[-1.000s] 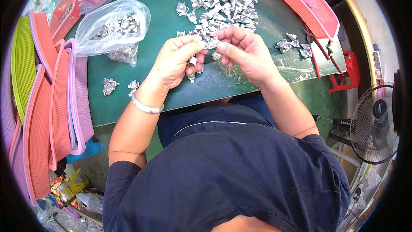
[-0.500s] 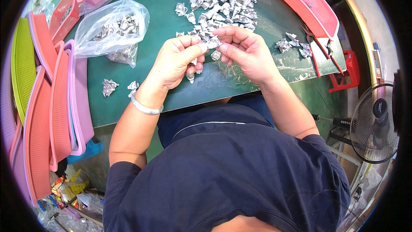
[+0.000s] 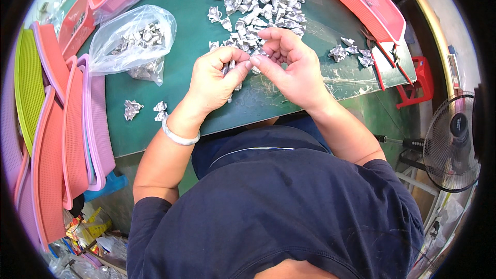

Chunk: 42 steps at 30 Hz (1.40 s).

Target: The person sorts small metal parts by picking them up from a pile on the table, turning them over by hand, and then placing them into different colored bins.

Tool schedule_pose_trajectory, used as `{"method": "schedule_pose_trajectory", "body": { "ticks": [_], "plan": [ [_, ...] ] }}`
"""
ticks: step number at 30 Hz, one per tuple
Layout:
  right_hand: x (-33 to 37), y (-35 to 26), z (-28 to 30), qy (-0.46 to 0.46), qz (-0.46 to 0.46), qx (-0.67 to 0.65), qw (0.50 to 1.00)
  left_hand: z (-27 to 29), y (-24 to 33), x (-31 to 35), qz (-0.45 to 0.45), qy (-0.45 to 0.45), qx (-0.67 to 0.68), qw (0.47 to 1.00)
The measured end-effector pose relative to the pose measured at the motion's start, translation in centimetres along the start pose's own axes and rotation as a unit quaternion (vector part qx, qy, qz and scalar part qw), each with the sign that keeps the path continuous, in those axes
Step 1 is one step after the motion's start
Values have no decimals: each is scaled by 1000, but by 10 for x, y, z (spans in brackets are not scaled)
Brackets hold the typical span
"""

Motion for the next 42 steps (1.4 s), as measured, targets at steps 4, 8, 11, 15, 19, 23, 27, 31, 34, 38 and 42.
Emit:
{"method": "schedule_pose_trajectory", "body": {
  "ticks": [4, 8, 11, 15, 19, 23, 27, 31, 34, 38, 42],
  "plan": [
    [1, -5, -2, -5, 87, 71, 994, -2, 2, -1, 9, -4, 19, 1000],
    [0, -12, -4, -36, 159, 130, 978, -3, -3, 0, 7, -18, 66, 998],
    [0, -13, -5, -44, 171, 139, 974, -4, -2, -1, 5, -29, 85, 996],
    [1, -13, -3, -46, 183, 148, 971, -3, -3, -1, 22, -46, 97, 994],
    [0, -14, 3, -34, 143, 132, 980, 0, 4, -1, 56, -52, 92, 993],
    [-2, -14, 6, -47, 137, 128, 981, 2, 4, -2, 74, -42, 173, 981],
    [-5, -8, 12, -70, 145, 179, 971, 3, -3, -4, 78, -57, 303, 948],
    [-6, -5, 18, -121, 177, 324, 921, 11, -2, -8, 105, -47, 411, 905],
    [-2, -4, 12, -182, 103, 383, 900, 14, -5, -8, 116, -60, 467, 875],
    [4, 8, -2, -167, 109, 448, 871, 15, -5, -8, 128, -57, 461, 876],
    [7, 12, -5, -154, 100, 464, 867, 16, -14, -8, 128, -69, 449, 882]
  ]
}}
Point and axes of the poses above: each hand's wrist, its own x-axis away from the middle knuckle, its own z-axis out of the back of the hand, y = z × x, the point moved 2 cm from there along -x, towards the middle knuckle, and after that the axes turned 13 degrees about -x, right-handed, at the moved point
